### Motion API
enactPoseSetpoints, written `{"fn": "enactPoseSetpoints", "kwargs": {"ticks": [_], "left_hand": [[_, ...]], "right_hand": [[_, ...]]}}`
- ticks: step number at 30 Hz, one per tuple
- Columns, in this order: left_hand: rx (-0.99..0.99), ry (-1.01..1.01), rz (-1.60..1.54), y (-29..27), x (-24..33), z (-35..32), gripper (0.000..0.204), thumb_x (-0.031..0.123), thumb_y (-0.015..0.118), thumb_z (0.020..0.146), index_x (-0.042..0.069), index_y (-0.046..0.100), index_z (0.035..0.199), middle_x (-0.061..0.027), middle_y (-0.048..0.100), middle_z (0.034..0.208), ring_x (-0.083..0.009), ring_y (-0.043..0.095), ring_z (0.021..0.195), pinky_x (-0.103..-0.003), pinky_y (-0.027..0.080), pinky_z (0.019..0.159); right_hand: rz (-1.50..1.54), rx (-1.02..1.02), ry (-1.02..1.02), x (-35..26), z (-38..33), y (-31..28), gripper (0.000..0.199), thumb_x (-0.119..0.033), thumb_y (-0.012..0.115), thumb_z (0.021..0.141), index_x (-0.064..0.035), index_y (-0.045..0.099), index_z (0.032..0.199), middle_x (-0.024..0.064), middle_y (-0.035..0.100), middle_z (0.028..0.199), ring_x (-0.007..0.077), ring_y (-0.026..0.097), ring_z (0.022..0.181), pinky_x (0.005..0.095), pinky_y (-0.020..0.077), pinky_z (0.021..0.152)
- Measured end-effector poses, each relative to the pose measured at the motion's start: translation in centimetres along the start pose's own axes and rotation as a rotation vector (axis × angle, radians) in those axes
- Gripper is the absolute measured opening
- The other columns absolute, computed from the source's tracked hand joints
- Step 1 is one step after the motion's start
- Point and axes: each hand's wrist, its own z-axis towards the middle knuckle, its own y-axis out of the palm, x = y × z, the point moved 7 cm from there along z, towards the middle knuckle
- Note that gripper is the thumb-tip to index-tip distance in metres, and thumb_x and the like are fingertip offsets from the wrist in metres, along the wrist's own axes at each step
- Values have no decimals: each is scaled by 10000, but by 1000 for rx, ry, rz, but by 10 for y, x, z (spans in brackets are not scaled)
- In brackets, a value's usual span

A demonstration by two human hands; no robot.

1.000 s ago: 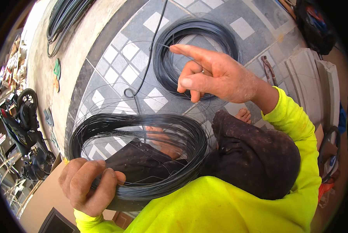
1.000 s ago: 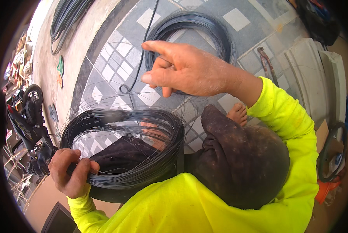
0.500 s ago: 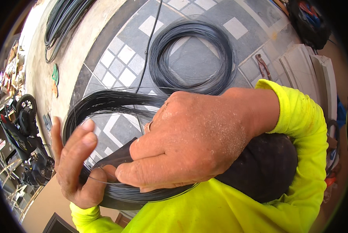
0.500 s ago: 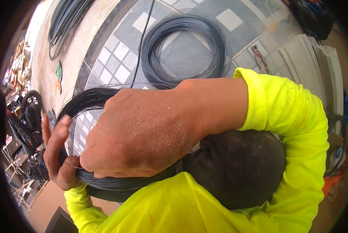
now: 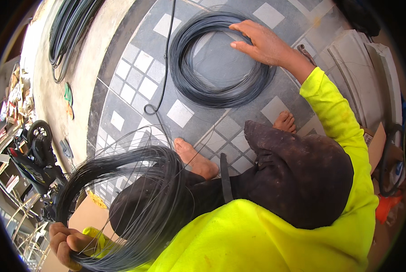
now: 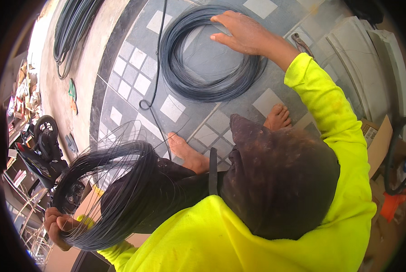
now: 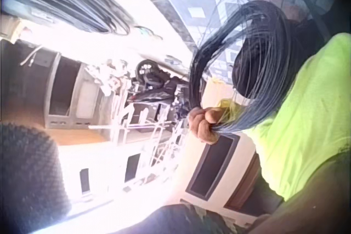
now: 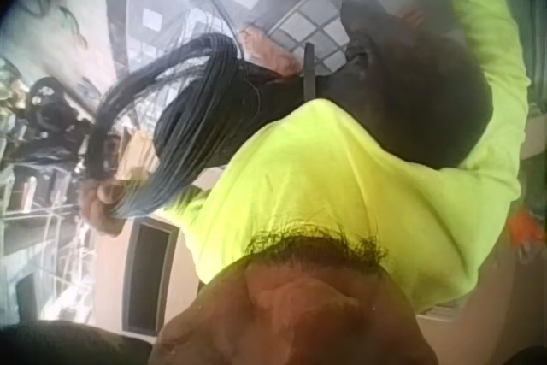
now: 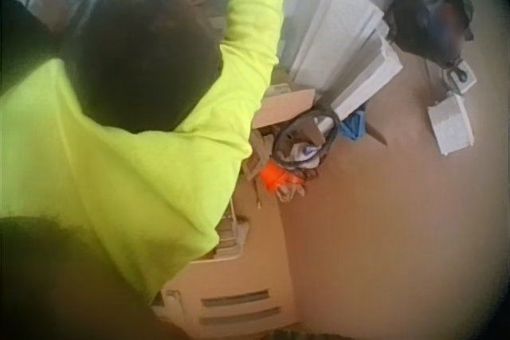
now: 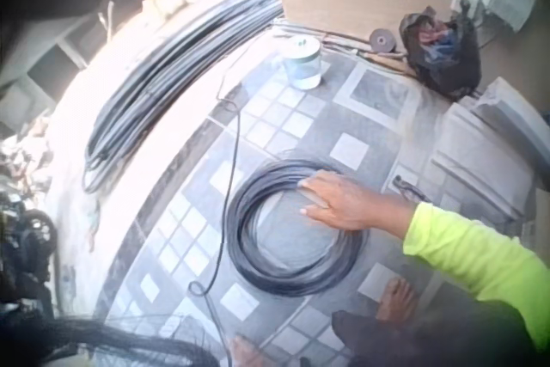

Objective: The person pulls a group of thin wires from a large coil, bundles them together, and then uses pliers to twist the end of the bundle.

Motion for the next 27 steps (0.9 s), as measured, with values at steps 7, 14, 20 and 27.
{"fn": "enactPoseSetpoints", "kwargs": {"ticks": [7,14,20,27], "left_hand": [[110,-18,300,-64,-53,-16,200,76,686,881,-83,585,945,-167,552,707,-234,527,602,-342,434,548],[312,-339,378,-92,-106,-53,276,-61,725,792,-81,698,1066,-167,713,982,-232,683,841,-337,558,797],[158,-299,531,-75,-154,-64,218,-34,763,815,-46,740,1031,-129,748,983,-205,705,857,-304,563,811],[132,-319,586,-59,-159,-58,204,3,769,834,-39,749,1032,-118,758,990,-196,722,846,-292,578,779]], "right_hand": [[399,81,279,27,-29,-7,377,-301,649,967,-23,653,1221,128,694,1105,214,668,952,321,537,838],[429,502,630,100,-131,-60,273,-235,642,978,-16,685,1136,44,701,975,119,647,848,268,527,776],[-330,328,652,110,-267,-81,297,-148,702,877,-17,630,1133,173,626,1121,326,606,1050,420,485,891],[-417,192,584,111,-290,-49,496,-174,747,828,-42,569,1272,231,520,1291,413,508,1193,499,412,1026]]}}
